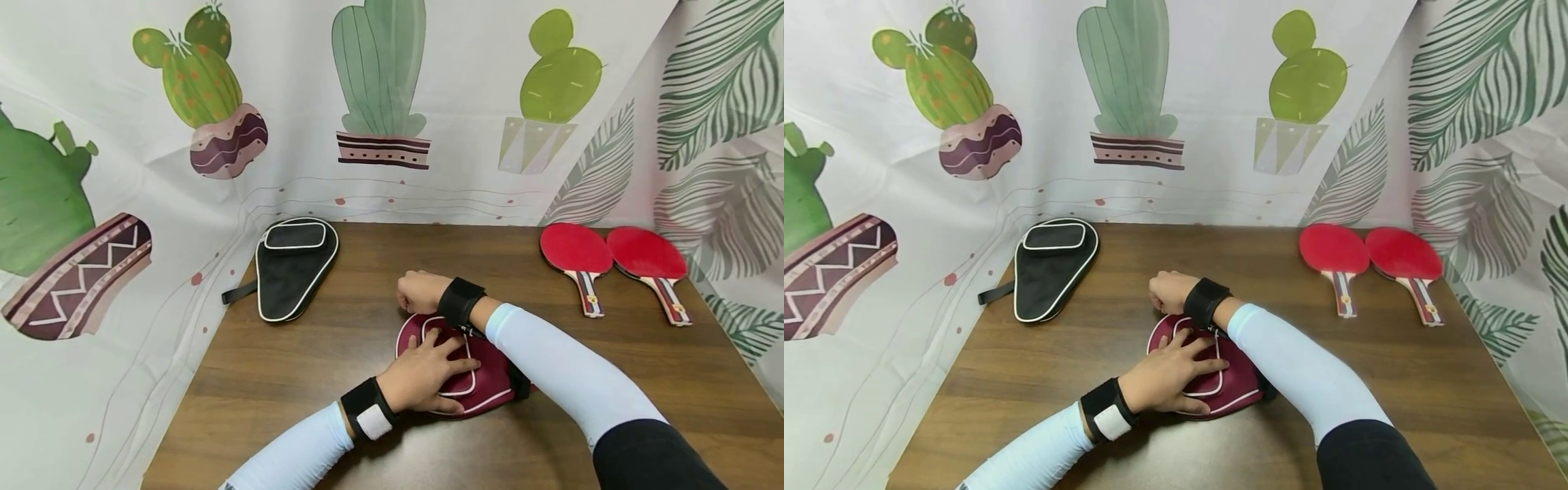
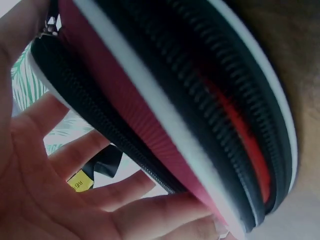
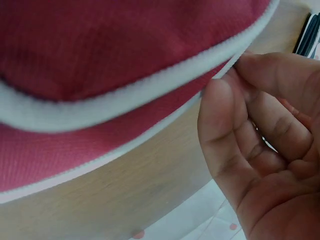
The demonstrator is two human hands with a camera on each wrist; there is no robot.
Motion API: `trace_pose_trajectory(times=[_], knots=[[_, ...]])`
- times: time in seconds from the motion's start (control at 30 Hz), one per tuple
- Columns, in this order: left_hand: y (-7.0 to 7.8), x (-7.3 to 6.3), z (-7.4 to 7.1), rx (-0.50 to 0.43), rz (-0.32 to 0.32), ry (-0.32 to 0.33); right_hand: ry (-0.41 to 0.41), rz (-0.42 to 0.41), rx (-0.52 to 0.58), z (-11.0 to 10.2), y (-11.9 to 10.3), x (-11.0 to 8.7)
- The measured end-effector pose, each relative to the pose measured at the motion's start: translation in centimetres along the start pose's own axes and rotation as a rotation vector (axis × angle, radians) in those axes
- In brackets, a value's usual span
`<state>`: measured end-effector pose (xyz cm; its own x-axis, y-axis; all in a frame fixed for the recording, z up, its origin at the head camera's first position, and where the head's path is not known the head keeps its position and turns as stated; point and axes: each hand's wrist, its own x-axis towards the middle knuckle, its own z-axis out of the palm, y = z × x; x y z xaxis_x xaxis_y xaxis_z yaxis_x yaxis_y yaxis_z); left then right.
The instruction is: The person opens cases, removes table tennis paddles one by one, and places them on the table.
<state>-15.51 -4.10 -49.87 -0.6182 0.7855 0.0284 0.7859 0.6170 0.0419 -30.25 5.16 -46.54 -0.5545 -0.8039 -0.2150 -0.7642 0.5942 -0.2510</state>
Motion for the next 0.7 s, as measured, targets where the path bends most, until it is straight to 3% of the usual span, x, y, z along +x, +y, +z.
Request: trace_pose_trajectory(times=[0.7], knots=[[0.2,0.2,-0.1,-0.005,-0.035,-0.045,0.016,0.026,0.055,-0.3,2.2,-0.4]])
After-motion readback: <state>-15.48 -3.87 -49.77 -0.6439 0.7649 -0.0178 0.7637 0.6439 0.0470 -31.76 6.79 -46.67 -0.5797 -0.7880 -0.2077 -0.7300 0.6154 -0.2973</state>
